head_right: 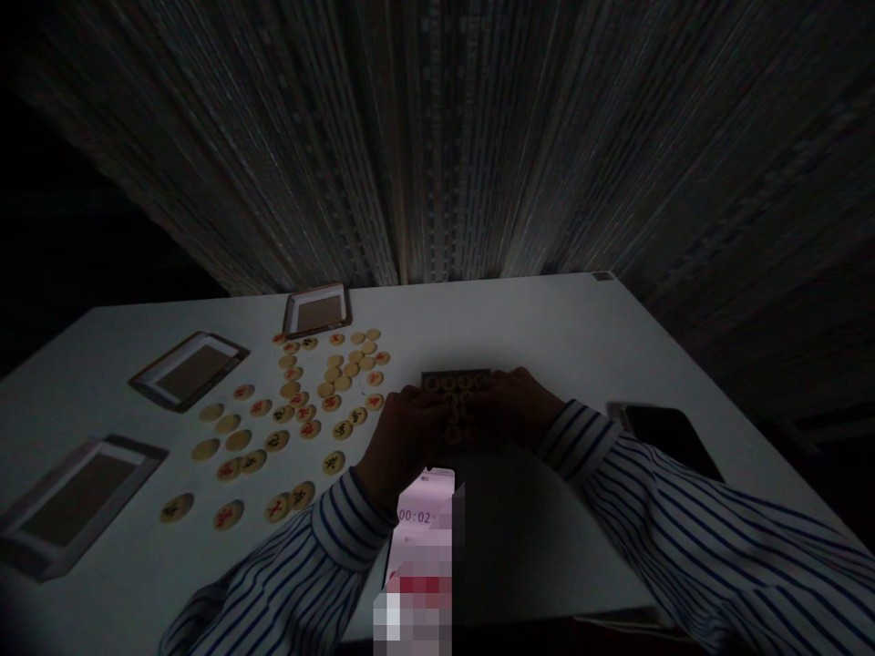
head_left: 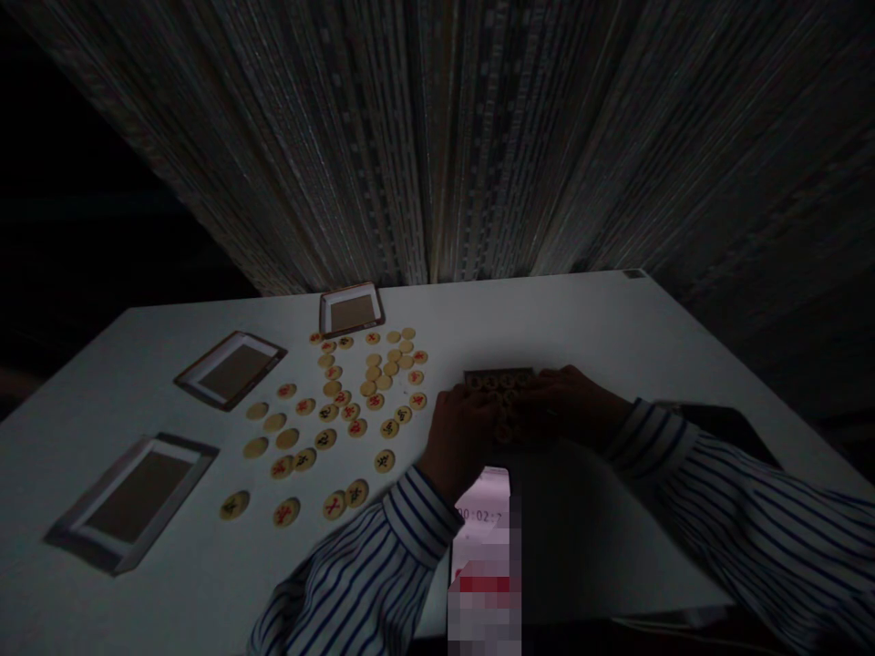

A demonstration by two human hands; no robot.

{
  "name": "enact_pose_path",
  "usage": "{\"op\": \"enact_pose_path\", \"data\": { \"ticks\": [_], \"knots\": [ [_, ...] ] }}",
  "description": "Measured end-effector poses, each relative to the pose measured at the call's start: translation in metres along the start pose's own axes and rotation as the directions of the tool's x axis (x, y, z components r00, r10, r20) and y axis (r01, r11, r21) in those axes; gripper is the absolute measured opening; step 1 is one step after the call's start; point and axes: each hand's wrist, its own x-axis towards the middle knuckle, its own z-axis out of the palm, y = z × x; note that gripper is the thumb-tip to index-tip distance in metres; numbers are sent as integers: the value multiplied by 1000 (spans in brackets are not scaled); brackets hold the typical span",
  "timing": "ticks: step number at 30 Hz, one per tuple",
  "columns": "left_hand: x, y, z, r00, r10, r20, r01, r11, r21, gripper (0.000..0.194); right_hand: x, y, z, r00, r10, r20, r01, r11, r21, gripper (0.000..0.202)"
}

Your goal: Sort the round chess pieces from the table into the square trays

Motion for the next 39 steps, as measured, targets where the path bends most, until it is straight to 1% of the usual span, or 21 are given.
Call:
{"op": "enact_pose_path", "data": {
  "ticks": [3, 6, 10, 14, 16, 18, 20, 21, 24, 28, 31, 34, 36, 39],
  "knots": [
    [0, 1, -2, 1000, -1, 8, 1, 1000, 2, 17, 0, -1, -1, 1000, 7, 18, -7, 1000, -16, 13],
    [0, 0, -3, 1000, -7, 25, 7, 1000, 3, 17, 0, -3, -1, 1000, 1, 2, -1, 1000, -19, 13],
    [-1, -1, -1, 1000, -3, -1, 3, 1000, -9, 16, 0, -4, -1, 1000, -14, 2, 14, 1000, -10, 12],
    [-1, 0, 1, 1000, -3, -13, 3, 1000, -6, 15, -2, -4, -2, 1000, 10, -14, -10, 1000, -9, 12],
    [-2, -1, -3, 1000, -13, -15, 13, 1000, -9, 14, -2, -3, -4, 999, 24, -44, -25, 1000, -14, 14],
    [-4, -6, -10, 999, -28, -16, 27, 1000, -7, 15, 3, -2, -8, 997, 32, -68, -32, 999, -12, 16],
    [-8, -17, -20, 996, -82, -30, 82, 997, 6, 17, 15, -4, -13, 997, 22, -67, -22, 1000, -1, 19],
    [-11, -24, -25, 991, -128, -40, 129, 991, 20, 19, 23, -7, -15, 998, 21, -66, -21, 1000, 4, 21],
    [-19, -48, -41, 959, -270, -82, 275, 960, 50, 25, 53, -21, -21, 998, 25, -54, -24, 999, 23, 26],
    [-29, -73, -51, 918, -384, -102, 392, 917, 77, 28, 96, -43, -24, 1000, 24, 5, -24, 999, 39, 30],
    [-32, -81, -52, 905, -415, -95, 423, 902, 89, 30, 123, -48, -23, 996, 71, 53, -73, 997, 30, 34],
    [-33, -83, -52, 900, -430, -72, 435, 897, 80, 30, 144, -45, -19, 992, 92, 89, -96, 995, 36, 38],
    [-32, -83, -51, 900, -430, -73, 435, 898, 62, 30, 155, -44, -16, 991, 86, 103, -90, 995, 34, 39],
    [-32, -84, -50, 899, -427, -98, 431, 902, 24, 29, 164, -46, -14, 991, 75, 113, -79, 996, 33, 33]
  ]
}}
